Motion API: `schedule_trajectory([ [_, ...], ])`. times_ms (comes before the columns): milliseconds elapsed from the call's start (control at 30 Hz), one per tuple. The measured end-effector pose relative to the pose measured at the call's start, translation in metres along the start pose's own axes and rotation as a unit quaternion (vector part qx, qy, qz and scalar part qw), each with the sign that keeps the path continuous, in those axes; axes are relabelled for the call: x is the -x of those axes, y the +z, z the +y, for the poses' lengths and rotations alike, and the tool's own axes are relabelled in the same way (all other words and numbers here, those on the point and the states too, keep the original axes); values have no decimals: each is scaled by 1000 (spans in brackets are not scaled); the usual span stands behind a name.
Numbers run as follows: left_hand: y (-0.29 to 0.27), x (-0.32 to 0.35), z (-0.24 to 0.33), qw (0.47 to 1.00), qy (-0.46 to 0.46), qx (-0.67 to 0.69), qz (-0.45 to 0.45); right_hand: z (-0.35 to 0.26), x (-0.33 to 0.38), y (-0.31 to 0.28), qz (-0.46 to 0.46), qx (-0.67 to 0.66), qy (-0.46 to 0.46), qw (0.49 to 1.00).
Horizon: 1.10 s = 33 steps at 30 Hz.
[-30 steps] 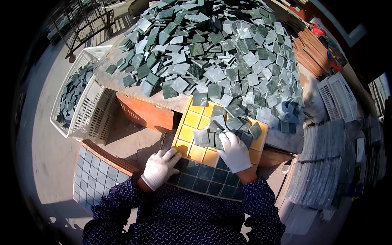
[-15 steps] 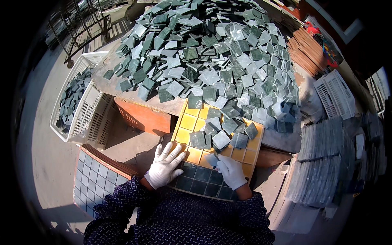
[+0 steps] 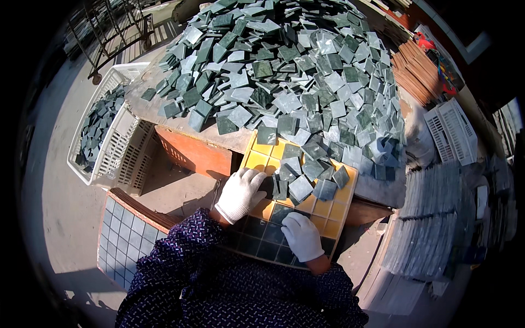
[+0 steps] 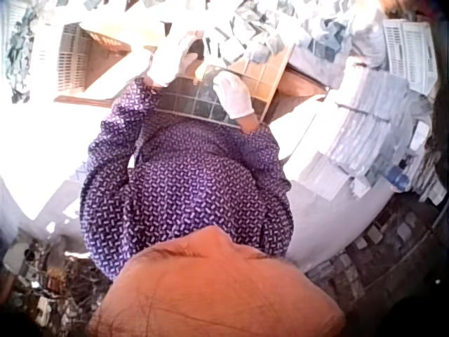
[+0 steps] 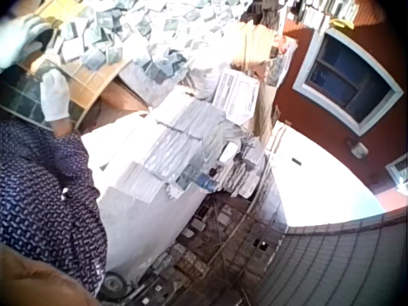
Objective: The person places small green tiles one by one into a grid on a yellow board, filling the squares from a large pile. After completing the grid, the person flips the board over to reveal the finished tile arrangement.
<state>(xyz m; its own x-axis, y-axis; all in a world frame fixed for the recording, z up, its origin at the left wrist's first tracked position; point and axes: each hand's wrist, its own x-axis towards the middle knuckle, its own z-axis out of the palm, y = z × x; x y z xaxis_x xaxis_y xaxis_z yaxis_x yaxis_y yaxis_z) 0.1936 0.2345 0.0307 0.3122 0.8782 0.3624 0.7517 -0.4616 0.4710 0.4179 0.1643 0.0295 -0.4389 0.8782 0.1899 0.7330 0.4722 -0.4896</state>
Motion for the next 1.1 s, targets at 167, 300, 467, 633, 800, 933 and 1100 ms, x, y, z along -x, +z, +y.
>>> schedule_trajectory([
  [167, -25, 10, -2, 999, -11, 35, -19, -4, -2, 8, 22, 8, 28, 999],
  [300, -1, 12, 5, 997, -50, -41, -50, 6, -9, 9, -17, -14, 22, 1000],
  [467, 12, 4, 4, 989, -118, -61, -62, -3, -54, -5, 34, 64, -33, 997],
  [633, -20, 10, -9, 994, -46, 10, -95, 3, -84, 9, -5, 166, -14, 986],
  [800, -43, 37, -34, 981, 77, 35, -175, -2, -88, 5, -33, 87, 46, 995],
  [933, -34, 51, -38, 995, 18, 39, -95, -8, -82, 2, 8, 67, 59, 996],
  [1100, -32, 48, -36, 992, 40, 41, -113, 4, -87, -7, -5, -46, 79, 996],
])
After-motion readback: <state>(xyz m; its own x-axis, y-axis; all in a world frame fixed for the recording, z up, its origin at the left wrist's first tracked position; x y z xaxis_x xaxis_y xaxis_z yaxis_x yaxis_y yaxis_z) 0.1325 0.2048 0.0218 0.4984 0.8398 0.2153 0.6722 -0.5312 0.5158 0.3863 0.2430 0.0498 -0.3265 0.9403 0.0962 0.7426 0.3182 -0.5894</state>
